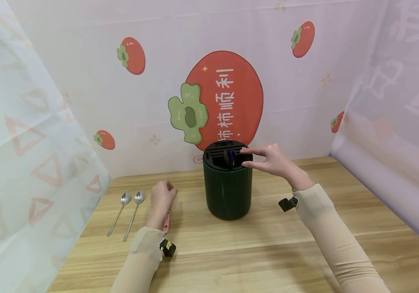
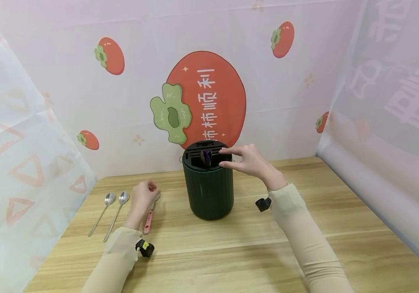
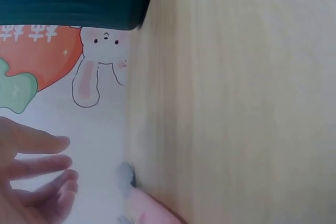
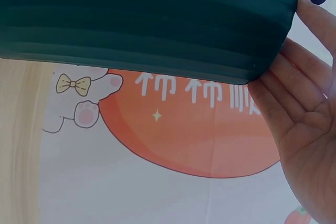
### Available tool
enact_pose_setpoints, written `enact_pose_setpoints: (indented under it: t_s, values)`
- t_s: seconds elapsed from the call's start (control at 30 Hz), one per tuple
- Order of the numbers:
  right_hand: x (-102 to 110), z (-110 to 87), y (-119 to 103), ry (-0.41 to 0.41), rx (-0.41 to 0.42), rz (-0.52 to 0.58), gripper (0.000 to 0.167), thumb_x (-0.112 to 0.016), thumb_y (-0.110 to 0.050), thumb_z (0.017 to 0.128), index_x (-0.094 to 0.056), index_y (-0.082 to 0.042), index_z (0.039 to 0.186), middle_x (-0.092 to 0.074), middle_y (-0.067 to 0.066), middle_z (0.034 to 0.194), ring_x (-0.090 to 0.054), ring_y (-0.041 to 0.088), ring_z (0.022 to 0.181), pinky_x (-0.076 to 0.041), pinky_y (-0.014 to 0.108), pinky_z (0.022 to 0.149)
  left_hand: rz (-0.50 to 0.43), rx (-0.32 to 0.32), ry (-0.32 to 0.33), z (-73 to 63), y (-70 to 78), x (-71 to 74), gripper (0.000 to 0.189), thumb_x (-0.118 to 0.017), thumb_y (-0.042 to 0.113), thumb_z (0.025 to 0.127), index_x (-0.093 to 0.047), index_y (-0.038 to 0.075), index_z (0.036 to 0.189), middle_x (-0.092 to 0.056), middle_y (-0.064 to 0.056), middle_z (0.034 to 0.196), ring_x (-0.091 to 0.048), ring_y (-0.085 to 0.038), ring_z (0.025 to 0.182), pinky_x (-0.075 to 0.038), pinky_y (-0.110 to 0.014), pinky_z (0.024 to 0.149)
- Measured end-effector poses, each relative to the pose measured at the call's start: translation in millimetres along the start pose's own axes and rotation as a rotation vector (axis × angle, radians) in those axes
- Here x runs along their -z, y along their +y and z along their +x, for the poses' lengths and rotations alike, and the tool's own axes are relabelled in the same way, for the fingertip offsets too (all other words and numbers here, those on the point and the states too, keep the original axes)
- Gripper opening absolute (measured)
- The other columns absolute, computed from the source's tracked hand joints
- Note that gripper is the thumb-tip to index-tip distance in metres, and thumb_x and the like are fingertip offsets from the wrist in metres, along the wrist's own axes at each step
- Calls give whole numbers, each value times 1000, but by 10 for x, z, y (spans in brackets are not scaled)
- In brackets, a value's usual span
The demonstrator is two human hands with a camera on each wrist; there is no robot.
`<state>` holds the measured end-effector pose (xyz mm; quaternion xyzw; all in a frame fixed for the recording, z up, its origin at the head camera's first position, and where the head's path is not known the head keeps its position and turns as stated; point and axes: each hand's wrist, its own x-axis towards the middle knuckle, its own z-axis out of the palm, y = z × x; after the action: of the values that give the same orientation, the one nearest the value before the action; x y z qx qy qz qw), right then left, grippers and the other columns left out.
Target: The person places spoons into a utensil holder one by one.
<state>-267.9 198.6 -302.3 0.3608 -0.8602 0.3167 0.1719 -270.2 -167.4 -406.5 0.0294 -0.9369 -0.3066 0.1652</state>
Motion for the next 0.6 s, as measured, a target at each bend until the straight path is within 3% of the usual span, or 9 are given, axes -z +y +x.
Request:
enact_pose_setpoints:
  t_s: [0.13,0.37,0.47,0.6]
  values:
    - [0,-2,-3,0,-10,-4,41,-71,-36,84,-67,-19,121,-65,4,123,-63,21,110,-48,46,96,29,34,-30,-21,-35,5,14,-67,9,79,-66,-2,88,-66,-16,85,-60,-27,73,-50,-37,65]
    - [-4,1,-10,3,4,-8,41,-71,-37,84,-67,-19,121,-65,4,122,-64,22,109,-48,46,95,82,94,-92,-43,-102,-16,23,-59,16,87,-56,3,69,-56,-9,64,-51,-20,55,-40,-26,47]
    - [-3,0,-11,1,4,-6,41,-71,-36,84,-66,-19,121,-65,4,123,-63,22,110,-48,46,95,117,135,-135,-40,-121,-26,25,-59,19,89,-57,2,70,-55,-11,67,-51,-20,55,-40,-24,44]
    - [6,-3,-10,-2,1,0,41,-71,-35,84,-66,-18,121,-65,4,123,-63,22,112,-48,46,96,182,151,-190,-35,-138,-30,16,-62,10,84,-61,-6,78,-56,-18,77,-53,-24,61,-43,-26,45]
